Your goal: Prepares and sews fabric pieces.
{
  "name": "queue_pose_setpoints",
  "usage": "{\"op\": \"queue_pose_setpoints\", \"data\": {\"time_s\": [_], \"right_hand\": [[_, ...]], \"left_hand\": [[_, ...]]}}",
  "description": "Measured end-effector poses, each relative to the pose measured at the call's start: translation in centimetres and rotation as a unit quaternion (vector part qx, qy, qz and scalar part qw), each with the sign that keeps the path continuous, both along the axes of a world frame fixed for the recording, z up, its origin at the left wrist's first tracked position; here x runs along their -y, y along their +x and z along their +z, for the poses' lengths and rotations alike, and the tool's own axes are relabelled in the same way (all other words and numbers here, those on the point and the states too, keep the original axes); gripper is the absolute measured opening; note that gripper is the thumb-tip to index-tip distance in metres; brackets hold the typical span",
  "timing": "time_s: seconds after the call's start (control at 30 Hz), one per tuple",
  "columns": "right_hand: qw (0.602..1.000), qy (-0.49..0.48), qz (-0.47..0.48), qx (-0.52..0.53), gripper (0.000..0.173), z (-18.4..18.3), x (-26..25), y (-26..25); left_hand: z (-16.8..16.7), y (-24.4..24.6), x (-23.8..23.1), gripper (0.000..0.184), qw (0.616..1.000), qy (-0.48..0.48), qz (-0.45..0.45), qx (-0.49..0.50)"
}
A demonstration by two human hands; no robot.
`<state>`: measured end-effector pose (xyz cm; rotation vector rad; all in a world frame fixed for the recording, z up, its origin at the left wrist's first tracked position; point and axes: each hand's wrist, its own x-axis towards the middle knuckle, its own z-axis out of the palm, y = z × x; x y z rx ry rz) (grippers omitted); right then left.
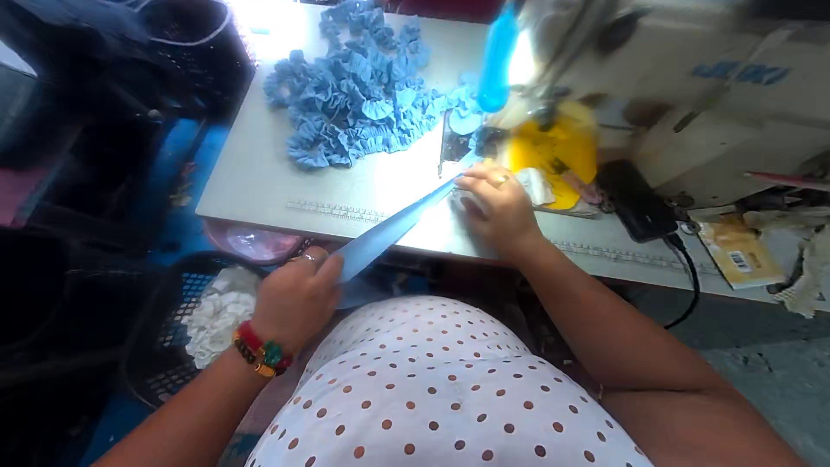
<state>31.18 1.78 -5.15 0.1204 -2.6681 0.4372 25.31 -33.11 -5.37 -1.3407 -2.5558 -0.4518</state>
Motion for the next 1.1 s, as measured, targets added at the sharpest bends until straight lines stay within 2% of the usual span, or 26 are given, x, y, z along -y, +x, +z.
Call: {"op": "queue_pose_setpoints", "data": {"time_s": [0.1, 0.33, 0.47, 0.67, 0.73, 0.8, 0.87, 0.93, 1.0, 1.1], "right_hand": [[0.999, -0.025, 0.042, -0.004, 0.024, 0.3, 2.7, 0.7], [0.980, -0.101, 0.171, -0.016, 0.024, 2.4, 9.3, 1.4], [0.970, -0.099, 0.219, -0.033, 0.022, 3.4, 11.6, 1.0], [0.968, -0.054, 0.240, -0.043, 0.019, 4.7, 12.1, 1.6], [0.967, 0.015, 0.246, -0.062, 0.018, 5.6, 11.6, 2.9], [0.965, 0.073, 0.242, -0.071, 0.019, 6.5, 10.8, 5.0], [0.970, 0.081, 0.226, -0.045, 0.021, 6.6, 9.5, 7.7], [0.977, 0.044, 0.210, -0.006, 0.021, 5.8, 8.0, 10.2], [0.980, 0.014, 0.199, 0.028, 0.022, 4.8, 6.5, 11.9], [0.980, -0.010, 0.194, 0.044, 0.021, 2.6, 5.3, 12.8]], "left_hand": [[0.1, 0.2, 0.8, 0.023, 0.998, 0.059, -0.030, -0.016], [1.5, 2.0, 1.4, 0.024, 0.977, 0.201, -0.057, 0.035], [2.0, 2.5, 0.6, 0.021, 0.969, 0.234, -0.074, 0.017], [2.9, 2.7, -0.1, 0.021, 0.959, 0.252, -0.127, 0.015], [3.4, 2.7, -0.2, 0.022, 0.950, 0.236, -0.186, 0.084], [3.5, 2.6, -0.7, 0.026, 0.923, 0.208, -0.246, 0.212], [2.7, 2.3, -1.2, 0.034, 0.877, 0.170, -0.290, 0.343], [1.7, 1.7, -1.8, 0.038, 0.824, 0.149, -0.326, 0.439], [0.7, 1.2, -2.3, 0.038, 0.792, 0.147, -0.335, 0.489], [-0.4, 0.7, -3.0, 0.041, 0.798, 0.127, -0.307, 0.503]]}}
